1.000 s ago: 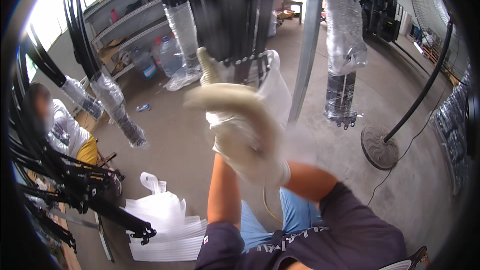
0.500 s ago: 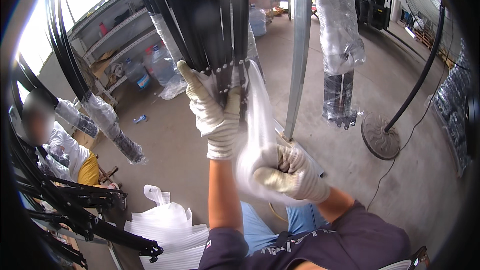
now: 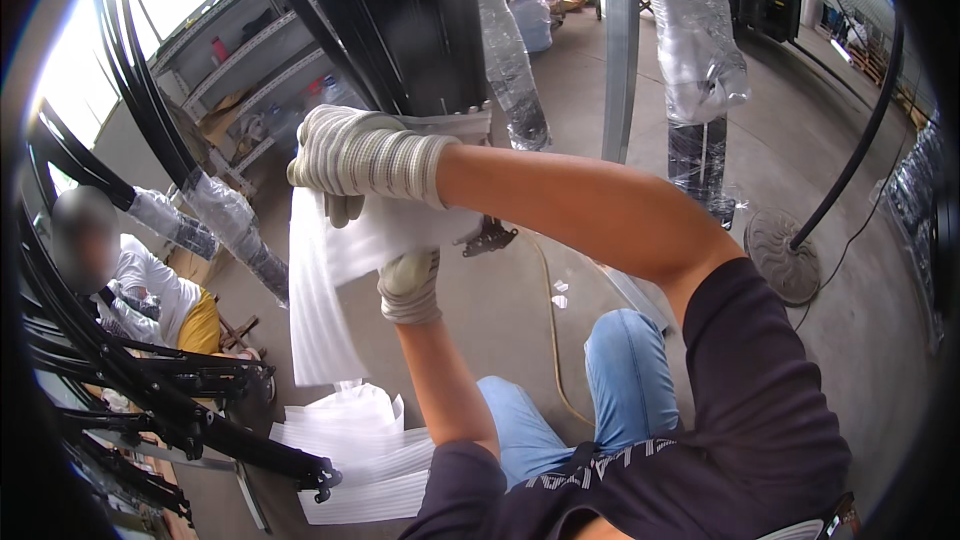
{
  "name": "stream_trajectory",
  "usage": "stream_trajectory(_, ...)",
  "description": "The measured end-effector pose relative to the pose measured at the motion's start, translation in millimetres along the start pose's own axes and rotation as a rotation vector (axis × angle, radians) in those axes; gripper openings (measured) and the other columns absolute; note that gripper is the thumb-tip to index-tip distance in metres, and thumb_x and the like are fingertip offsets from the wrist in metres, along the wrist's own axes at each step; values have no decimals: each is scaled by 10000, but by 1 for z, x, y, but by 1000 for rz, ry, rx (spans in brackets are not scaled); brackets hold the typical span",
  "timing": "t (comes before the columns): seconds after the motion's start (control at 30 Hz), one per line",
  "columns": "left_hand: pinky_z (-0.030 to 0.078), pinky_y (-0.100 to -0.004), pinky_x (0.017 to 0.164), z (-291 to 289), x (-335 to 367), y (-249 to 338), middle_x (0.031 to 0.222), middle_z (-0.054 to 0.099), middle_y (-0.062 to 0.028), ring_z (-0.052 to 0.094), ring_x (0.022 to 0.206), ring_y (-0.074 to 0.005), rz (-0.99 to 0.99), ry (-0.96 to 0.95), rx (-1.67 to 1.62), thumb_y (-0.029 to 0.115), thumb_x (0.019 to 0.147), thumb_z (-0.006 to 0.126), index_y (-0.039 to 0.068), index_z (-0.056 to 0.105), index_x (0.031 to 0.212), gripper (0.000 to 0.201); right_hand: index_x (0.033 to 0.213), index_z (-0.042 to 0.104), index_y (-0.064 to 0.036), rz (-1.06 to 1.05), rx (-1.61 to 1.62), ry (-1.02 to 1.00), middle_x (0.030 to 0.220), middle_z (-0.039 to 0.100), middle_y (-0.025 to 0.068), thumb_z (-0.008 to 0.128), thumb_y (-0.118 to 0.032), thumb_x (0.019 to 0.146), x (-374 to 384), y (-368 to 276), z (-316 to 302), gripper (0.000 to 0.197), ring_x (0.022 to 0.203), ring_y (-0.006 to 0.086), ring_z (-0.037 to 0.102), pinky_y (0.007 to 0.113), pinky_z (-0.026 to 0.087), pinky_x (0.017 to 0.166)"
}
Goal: The person wraps black metal rods with white protective foam sheets and clear plastic wrap by hand. They wrap several rods hanging from a rack one at a time using a roll of plastic wrap.
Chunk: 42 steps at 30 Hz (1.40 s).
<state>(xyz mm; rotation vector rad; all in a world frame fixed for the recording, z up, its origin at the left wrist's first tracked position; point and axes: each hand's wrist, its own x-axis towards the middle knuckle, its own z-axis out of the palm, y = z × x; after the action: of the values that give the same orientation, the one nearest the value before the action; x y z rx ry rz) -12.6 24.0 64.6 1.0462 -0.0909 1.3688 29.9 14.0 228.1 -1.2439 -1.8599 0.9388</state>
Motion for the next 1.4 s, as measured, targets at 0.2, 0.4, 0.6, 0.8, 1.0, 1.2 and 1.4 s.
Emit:
stream_trajectory(0.2, 326, -279, 954, 5, -13, -5, 1142, 467, -58, 441, 1066, -141, -15, -4, 341, 173, 858, 495, 7, 356, 1221, 422, 975, 602, -150, -103, -829, -124, 748, 642, 3, 716, -251, 652, 9, 7, 5, 357, 722, 130, 599, 281, 476, 704)
stream_trajectory(0.4, 394, -324, 905, -32, -2, -18, 1126, 505, -98, 489, 1042, -195, -85, 401, -183, 275, 857, 497, 62, 423, 1192, 404, 908, 553, -118, -544, -124, 291, 813, 595, 62, 579, -309, 775, -8, 79, 59, 234, 783, 194, 583, 291, 455, 733)
stream_trajectory(0.6, 429, -303, 835, 30, 8, -5, 1017, 537, -85, 514, 936, -164, -1, 343, 154, 260, 830, 551, 28, 523, 1036, 311, 1052, 476, -10, -388, -75, 739, 890, 577, 143, 611, -172, 774, -145, 54, 12, 349, 807, 225, 600, 319, 484, 655)
stream_trajectory(0.8, 431, -307, 832, 59, 4, 6, 997, 539, -84, 518, 904, -165, -26, 378, 105, 245, 807, 578, 1, 546, 995, 310, 1284, 226, 18, -451, 151, 1014, 1155, 450, 217, 702, -302, 690, -115, 132, 14, 825, 1072, 331, 460, 358, 368, 908)
stream_trajectory(1.0, 429, -345, 860, 49, 12, 14, 1074, 529, -131, 524, 947, -231, -113, 422, -198, 251, 814, 562, -19, 493, 1093, 394, 1148, 375, -33, -360, 354, 864, 845, 599, 145, 693, -377, 677, -97, 115, -3, 664, 779, 239, 601, 329, 474, 690)
stream_trajectory(1.2, 480, -345, 747, -32, 58, 24, 927, 589, -104, 562, 825, -203, -151, 148, 1009, 170, 793, 546, -6, 553, 968, 249, 992, 427, -25, -280, 22, 872, 631, 580, 120, 615, -505, 708, -103, 98, 6, 589, 578, 279, 590, 361, 463, 525)
stream_trajectory(1.4, 467, -254, 633, 53, 33, 69, 744, 601, -75, 571, 694, -170, 82, -28, 2339, 224, 816, 503, 38, 607, 868, 220, 1000, 418, -49, -169, -133, 781, 739, 580, 85, 599, -305, 802, -115, 102, -14, 370, 641, 189, 582, 306, 457, 577)
